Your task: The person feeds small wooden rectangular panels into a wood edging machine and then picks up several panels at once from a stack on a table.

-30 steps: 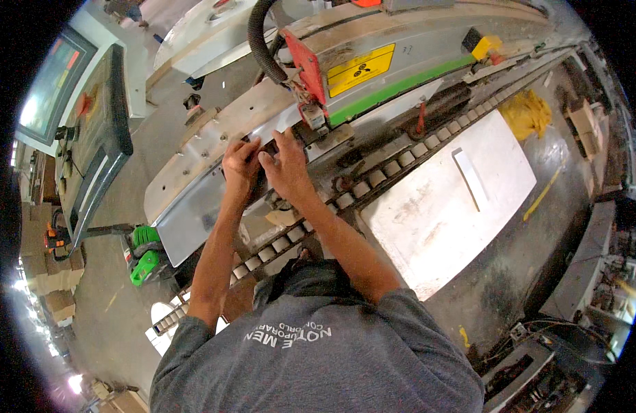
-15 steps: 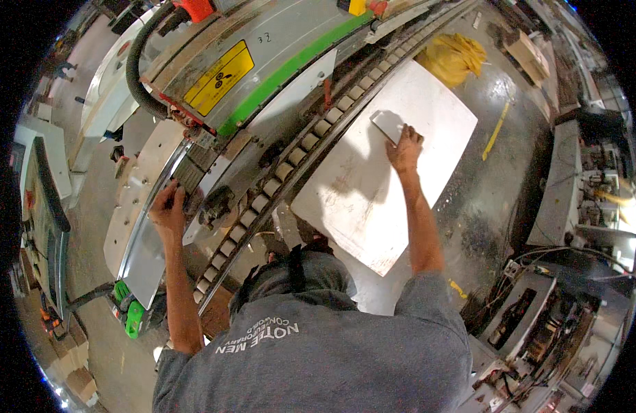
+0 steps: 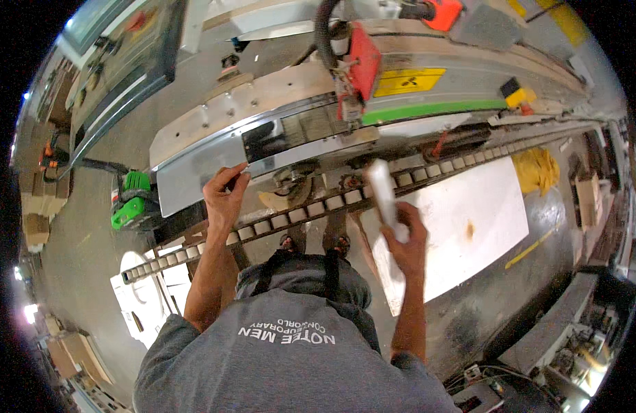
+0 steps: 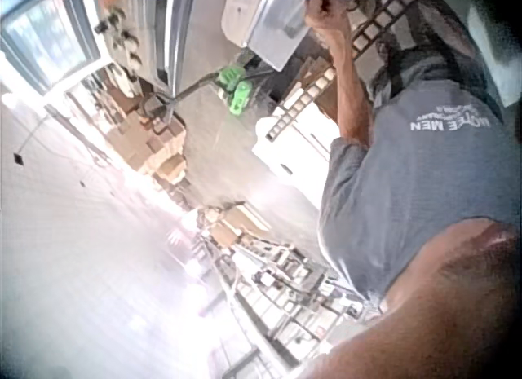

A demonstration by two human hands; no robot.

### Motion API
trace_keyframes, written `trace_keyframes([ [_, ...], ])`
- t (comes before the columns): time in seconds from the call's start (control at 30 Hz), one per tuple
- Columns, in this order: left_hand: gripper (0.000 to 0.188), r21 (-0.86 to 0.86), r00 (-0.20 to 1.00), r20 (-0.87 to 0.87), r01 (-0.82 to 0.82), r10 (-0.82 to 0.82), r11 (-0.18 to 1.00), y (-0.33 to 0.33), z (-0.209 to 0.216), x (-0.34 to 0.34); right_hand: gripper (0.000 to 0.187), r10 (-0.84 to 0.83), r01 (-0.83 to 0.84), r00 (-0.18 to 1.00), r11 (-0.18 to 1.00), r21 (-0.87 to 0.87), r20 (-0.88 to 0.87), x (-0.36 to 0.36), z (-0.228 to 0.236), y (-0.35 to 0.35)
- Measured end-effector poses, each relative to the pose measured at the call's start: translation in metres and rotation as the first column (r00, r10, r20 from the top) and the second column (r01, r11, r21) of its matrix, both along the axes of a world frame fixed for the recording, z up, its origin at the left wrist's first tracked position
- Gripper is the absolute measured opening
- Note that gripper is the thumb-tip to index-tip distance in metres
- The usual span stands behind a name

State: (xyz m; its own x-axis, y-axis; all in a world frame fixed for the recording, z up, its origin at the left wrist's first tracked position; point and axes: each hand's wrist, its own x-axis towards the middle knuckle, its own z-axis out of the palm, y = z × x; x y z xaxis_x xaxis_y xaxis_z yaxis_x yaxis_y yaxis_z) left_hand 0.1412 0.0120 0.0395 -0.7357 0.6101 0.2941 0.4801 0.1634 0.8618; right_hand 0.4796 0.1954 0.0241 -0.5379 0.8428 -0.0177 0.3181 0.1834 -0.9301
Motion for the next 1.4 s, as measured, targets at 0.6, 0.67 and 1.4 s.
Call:
trace_keyframes([
  [0.6,0.038,-0.073,0.987,-0.091,-0.137,0.130,0.988,-0.039,-0.009,-0.081,0.040,0.304,-0.301,0.951,0.863,0.405,0.060,-0.276,-0.002,-0.055],
  [0.67,0.039,-0.112,0.972,-0.221,-0.103,0.076,0.988,-0.028,-0.025,-0.098,0.042,0.282,-0.283,0.959,0.958,0.042,0.025,-0.279,-0.014,-0.075],
  [1.4,0.023,0.022,0.874,-0.484,0.052,-0.035,0.998,-0.008,-0.049,-0.129,0.063,0.137,-0.166,0.965,0.979,-0.116,-0.223,-0.320,-0.021,-0.102],
])
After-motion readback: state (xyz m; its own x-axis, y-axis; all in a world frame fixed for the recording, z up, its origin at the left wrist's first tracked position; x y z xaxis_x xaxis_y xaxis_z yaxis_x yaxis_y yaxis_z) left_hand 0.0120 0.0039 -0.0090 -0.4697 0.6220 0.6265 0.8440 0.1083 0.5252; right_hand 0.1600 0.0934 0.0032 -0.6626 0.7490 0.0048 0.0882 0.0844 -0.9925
